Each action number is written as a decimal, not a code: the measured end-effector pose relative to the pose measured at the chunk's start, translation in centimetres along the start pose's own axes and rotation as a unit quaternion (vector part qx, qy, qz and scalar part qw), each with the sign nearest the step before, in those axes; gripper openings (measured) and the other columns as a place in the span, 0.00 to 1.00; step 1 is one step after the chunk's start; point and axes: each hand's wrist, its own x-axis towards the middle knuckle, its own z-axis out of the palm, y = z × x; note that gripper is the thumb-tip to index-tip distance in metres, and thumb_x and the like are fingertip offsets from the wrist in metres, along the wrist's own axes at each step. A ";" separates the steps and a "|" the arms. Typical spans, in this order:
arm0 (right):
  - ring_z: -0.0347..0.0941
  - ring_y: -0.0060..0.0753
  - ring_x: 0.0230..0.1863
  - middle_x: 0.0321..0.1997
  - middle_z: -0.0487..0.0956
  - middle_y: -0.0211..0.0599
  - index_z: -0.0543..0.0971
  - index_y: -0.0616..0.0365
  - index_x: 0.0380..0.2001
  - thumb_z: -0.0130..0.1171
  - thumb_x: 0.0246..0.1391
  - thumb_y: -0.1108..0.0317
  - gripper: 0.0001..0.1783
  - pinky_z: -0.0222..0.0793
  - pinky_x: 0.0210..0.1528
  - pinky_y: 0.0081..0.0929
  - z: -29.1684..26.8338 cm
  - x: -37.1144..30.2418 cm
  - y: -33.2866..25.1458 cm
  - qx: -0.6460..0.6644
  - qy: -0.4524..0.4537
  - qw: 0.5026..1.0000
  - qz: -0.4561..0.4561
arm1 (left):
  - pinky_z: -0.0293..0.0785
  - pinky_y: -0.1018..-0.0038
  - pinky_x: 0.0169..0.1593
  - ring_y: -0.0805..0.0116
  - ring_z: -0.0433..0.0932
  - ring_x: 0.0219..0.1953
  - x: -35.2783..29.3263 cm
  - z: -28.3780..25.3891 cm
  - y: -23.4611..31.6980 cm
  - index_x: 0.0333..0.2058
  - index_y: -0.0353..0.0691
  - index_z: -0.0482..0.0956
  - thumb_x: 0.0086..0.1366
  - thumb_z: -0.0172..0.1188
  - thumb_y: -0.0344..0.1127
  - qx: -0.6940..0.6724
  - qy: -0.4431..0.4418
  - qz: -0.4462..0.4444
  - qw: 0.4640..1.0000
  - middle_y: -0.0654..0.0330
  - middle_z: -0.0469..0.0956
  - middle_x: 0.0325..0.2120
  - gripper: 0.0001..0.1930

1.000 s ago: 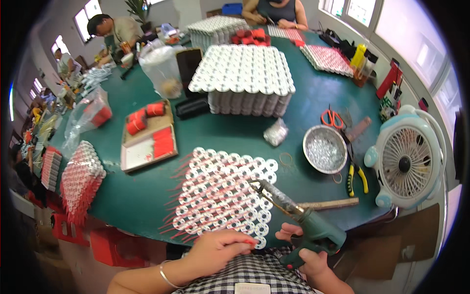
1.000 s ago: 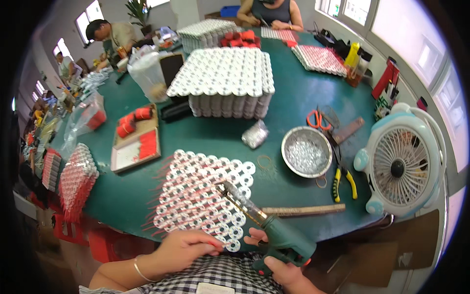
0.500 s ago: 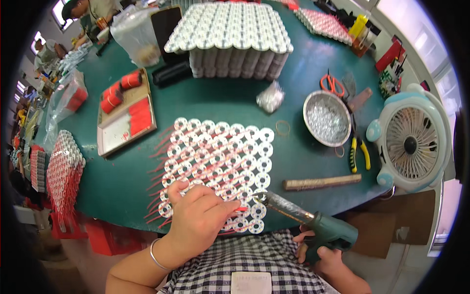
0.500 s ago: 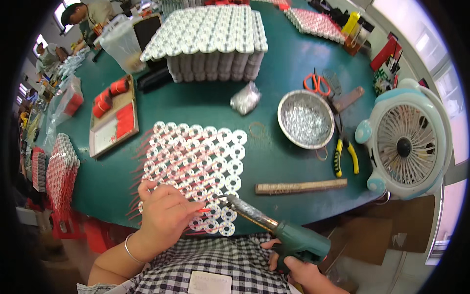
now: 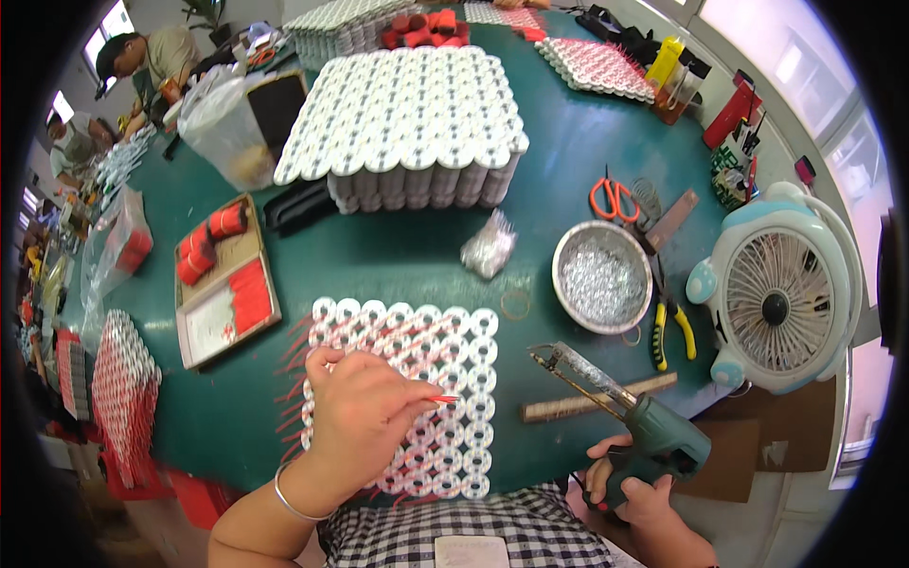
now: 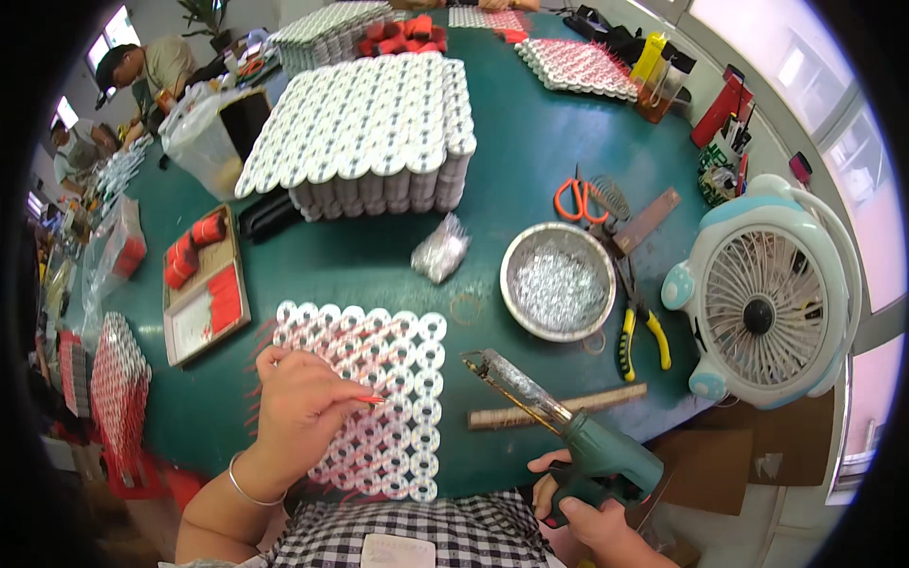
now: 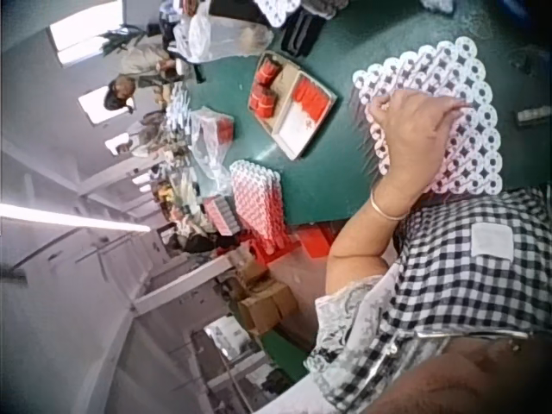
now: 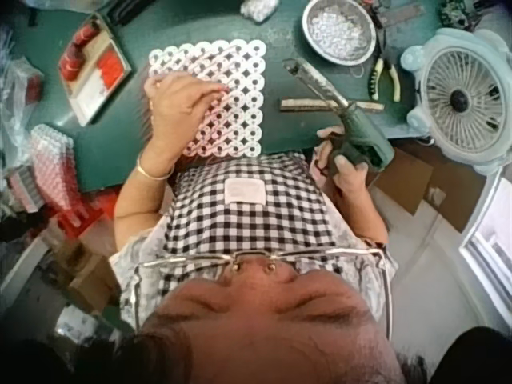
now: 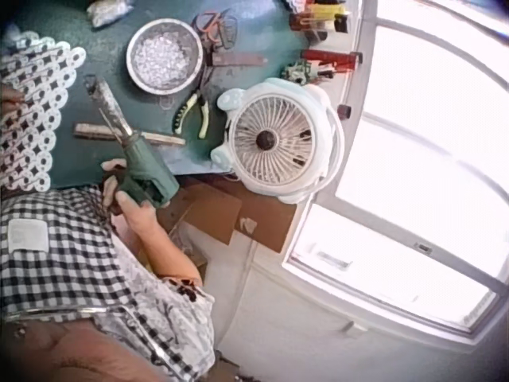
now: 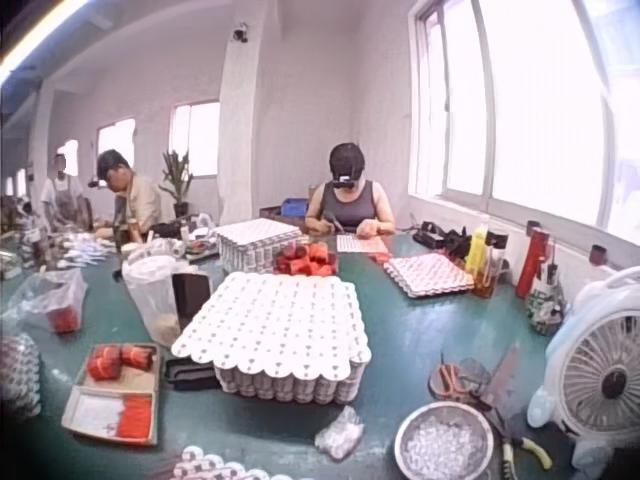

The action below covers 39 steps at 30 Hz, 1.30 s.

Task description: The person attaches wires to circular circuit boards by picking wires from a box, positioning them on the boards, and soldering them in place using a soldering iron.

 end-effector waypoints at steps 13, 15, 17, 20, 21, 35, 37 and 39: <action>0.74 0.33 0.27 0.44 0.72 0.45 0.62 0.65 0.50 0.46 0.42 0.75 0.27 0.71 0.28 0.26 -2.0 5.2 -3.6 -0.353 0.020 0.929 -0.106 | 0.54 0.59 0.45 0.76 0.68 0.28 5.8 4.6 -2.5 0.25 0.51 0.77 0.47 0.59 0.34 0.129 0.008 0.140 0.982 0.74 0.66 0.18 0.04; 0.74 0.42 0.34 0.50 0.68 0.48 0.59 0.64 0.53 0.52 0.46 0.68 0.29 0.72 0.39 0.39 -1.7 5.8 -3.1 -0.184 0.089 0.979 0.018 | 0.54 0.59 0.45 0.77 0.67 0.27 5.5 5.1 -3.1 0.26 0.52 0.77 0.46 0.59 0.34 0.135 -0.011 0.131 0.982 0.74 0.66 0.18 0.05; 0.71 0.31 0.32 0.40 0.72 0.41 0.64 0.64 0.50 0.54 0.47 0.65 0.26 0.68 0.34 0.28 -1.7 6.2 -2.3 -0.195 0.090 0.976 0.024 | 0.54 0.59 0.45 0.77 0.67 0.27 5.6 5.4 -3.6 0.26 0.52 0.77 0.47 0.59 0.34 0.129 -0.014 0.120 0.984 0.74 0.66 0.18 0.05; 0.66 0.20 0.23 0.26 0.74 0.32 0.70 0.65 0.45 0.56 0.49 0.64 0.22 0.61 0.26 0.17 -0.8 5.9 -1.9 -0.208 0.122 0.970 0.016 | 0.53 0.59 0.44 0.77 0.67 0.26 5.7 6.0 -4.0 0.23 0.52 0.76 0.46 0.61 0.35 0.118 -0.007 0.129 0.984 0.75 0.65 0.17 0.04; 0.66 0.21 0.23 0.27 0.74 0.32 0.70 0.66 0.45 0.56 0.49 0.65 0.21 0.61 0.26 0.18 -0.7 5.9 -1.8 -0.228 0.126 0.965 0.003 | 0.53 0.59 0.44 0.77 0.67 0.24 5.7 6.2 -4.0 0.20 0.52 0.76 0.45 0.63 0.36 0.117 -0.001 0.144 0.983 0.75 0.65 0.15 0.04; 0.68 0.26 0.21 0.22 0.73 0.34 0.74 0.66 0.34 0.50 0.44 0.79 0.10 0.65 0.25 0.23 0.5 6.4 -1.6 -0.298 0.110 0.946 -0.062 | 0.53 0.59 0.44 0.77 0.66 0.25 5.4 6.7 -3.6 0.22 0.52 0.78 0.45 0.63 0.37 0.098 -0.016 0.131 0.986 0.74 0.64 0.16 0.04; 0.67 0.26 0.21 0.21 0.73 0.33 0.74 0.65 0.32 0.51 0.44 0.79 0.08 0.64 0.25 0.23 1.0 6.5 -1.9 -0.303 0.109 0.945 -0.064 | 0.53 0.59 0.44 0.77 0.66 0.25 5.3 6.6 -4.0 0.22 0.52 0.78 0.45 0.62 0.37 0.091 -0.013 0.129 0.987 0.74 0.64 0.16 0.04; 0.67 0.26 0.21 0.21 0.73 0.33 0.74 0.65 0.31 0.51 0.44 0.79 0.08 0.64 0.25 0.23 1.1 6.5 -2.0 -0.303 0.113 0.945 -0.056 | 0.53 0.59 0.44 0.76 0.66 0.25 5.3 6.6 -4.1 0.22 0.51 0.77 0.45 0.62 0.36 0.083 -0.015 0.128 0.988 0.74 0.64 0.16 0.04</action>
